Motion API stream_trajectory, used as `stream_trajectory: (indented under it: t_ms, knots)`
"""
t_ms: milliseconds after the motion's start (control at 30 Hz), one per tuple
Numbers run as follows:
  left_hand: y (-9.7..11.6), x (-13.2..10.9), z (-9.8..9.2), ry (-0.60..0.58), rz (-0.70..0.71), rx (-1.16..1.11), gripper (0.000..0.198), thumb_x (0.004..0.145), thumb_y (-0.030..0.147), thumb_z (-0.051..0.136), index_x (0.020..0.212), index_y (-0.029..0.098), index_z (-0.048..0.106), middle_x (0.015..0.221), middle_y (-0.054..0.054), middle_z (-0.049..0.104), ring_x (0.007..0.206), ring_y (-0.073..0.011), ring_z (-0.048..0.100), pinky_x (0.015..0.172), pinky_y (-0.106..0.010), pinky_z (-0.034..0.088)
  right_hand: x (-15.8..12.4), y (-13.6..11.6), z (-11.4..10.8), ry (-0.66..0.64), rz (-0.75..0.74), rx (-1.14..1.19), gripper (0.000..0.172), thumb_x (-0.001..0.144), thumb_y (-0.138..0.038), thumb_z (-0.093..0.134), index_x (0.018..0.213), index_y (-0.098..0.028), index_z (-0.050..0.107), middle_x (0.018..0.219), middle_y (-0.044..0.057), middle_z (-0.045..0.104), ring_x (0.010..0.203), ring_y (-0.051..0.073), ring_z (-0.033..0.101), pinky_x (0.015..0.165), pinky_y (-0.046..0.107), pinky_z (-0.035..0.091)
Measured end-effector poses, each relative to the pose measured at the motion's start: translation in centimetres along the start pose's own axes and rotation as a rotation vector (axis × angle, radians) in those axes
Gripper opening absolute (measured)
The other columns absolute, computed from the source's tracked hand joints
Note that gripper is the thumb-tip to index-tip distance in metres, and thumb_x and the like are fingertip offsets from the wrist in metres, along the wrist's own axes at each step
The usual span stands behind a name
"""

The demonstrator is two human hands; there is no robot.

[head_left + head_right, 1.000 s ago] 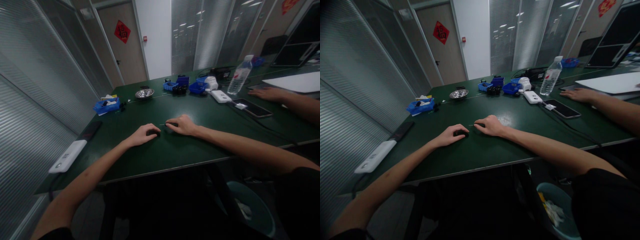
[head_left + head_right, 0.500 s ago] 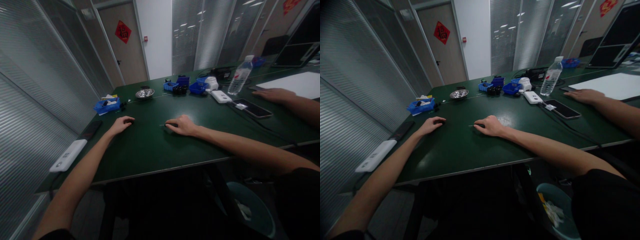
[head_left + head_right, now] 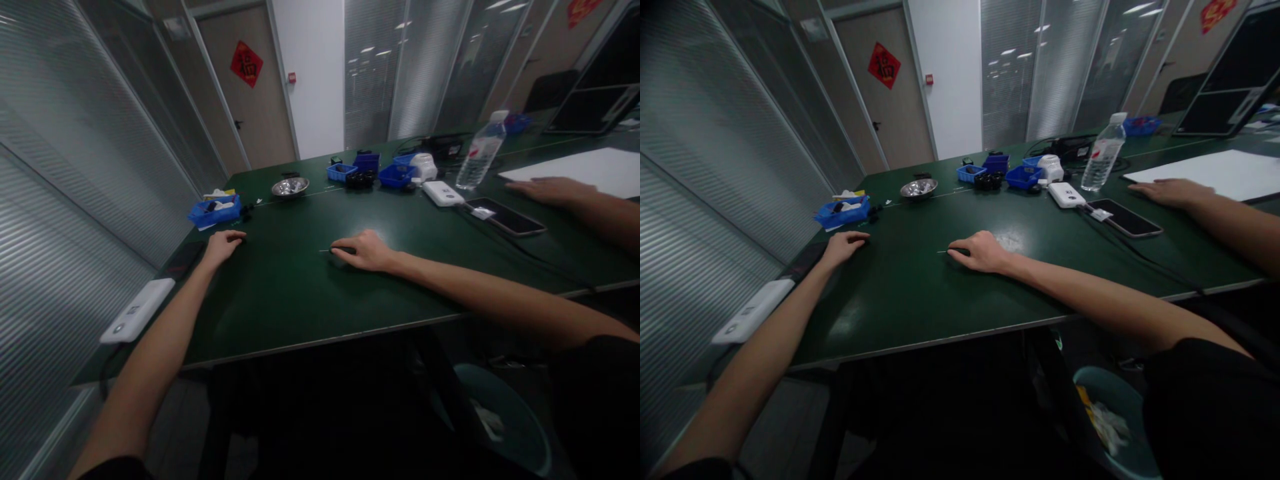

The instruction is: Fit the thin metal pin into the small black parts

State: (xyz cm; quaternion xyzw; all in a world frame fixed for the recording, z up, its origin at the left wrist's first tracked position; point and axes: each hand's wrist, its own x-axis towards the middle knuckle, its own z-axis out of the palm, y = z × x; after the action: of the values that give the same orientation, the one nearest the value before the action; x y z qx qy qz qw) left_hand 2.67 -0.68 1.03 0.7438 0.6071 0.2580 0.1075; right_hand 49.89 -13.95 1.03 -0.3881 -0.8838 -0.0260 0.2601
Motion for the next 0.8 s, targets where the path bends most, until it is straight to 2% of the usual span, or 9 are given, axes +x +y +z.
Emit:
stream_trajectory:
  t_ms: [100, 267, 600, 700, 800]
  knots:
    - [0.0, -0.1, 0.0, 0.027, -0.027, -0.052, 0.038, 0.083, 0.027, 0.072, 0.119, 0.021, 0.082, 0.119, -0.008, 0.081, 0.112, -0.0282, 0.075, 0.110, -0.041, 0.052, 0.0, -0.1, -0.1, 0.006, -0.002, 0.001, 0.045, 0.107, -0.048, 0.051, 0.121, -0.018, 0.082, 0.088, 0.008, 0.082, 0.064, 0.017, 0.070, 0.066, 0.029, 0.044]
    - [0.0, -0.2, 0.1, 0.063, -0.052, -0.073, 0.037, 0.079, 0.026, 0.076, 0.115, 0.021, 0.083, 0.116, -0.008, 0.082, 0.110, -0.0276, 0.075, 0.109, -0.040, 0.054, 0.0, -0.1, -0.1, 0.004, -0.012, 0.000, 0.046, 0.107, -0.048, 0.050, 0.121, -0.018, 0.082, 0.087, 0.008, 0.082, 0.063, 0.017, 0.069, 0.065, 0.029, 0.045]
    - [0.3, -0.2, -0.3, 0.043, -0.038, -0.076, 0.033, 0.080, 0.027, 0.076, 0.111, 0.021, 0.084, 0.113, -0.008, 0.082, 0.112, -0.0289, 0.075, 0.107, -0.042, 0.054, 0.0, 0.0, 0.0, 0.018, -0.021, -0.006, 0.047, 0.107, -0.049, 0.049, 0.120, -0.018, 0.082, 0.087, 0.008, 0.082, 0.062, 0.017, 0.069, 0.064, 0.029, 0.044]
    - [1.0, -0.4, -0.4, 0.024, -0.054, -0.107, 0.033, 0.079, 0.028, 0.078, 0.111, 0.020, 0.083, 0.108, -0.009, 0.083, 0.108, -0.0284, 0.076, 0.105, -0.042, 0.056, -0.1, -0.1, 0.0, 0.011, -0.027, 0.006, 0.046, 0.107, -0.048, 0.050, 0.120, -0.018, 0.082, 0.088, 0.008, 0.082, 0.062, 0.017, 0.069, 0.064, 0.030, 0.044]
    - [3.0, -1.1, 0.1, -0.030, -0.001, -0.194, 0.035, 0.079, 0.030, 0.080, 0.112, 0.018, 0.082, 0.109, -0.009, 0.083, 0.105, -0.0271, 0.077, 0.104, -0.041, 0.057, 0.0, -0.1, -0.1, 0.006, -0.037, 0.021, 0.046, 0.107, -0.047, 0.050, 0.120, -0.017, 0.082, 0.088, 0.009, 0.082, 0.062, 0.017, 0.069, 0.064, 0.030, 0.045]
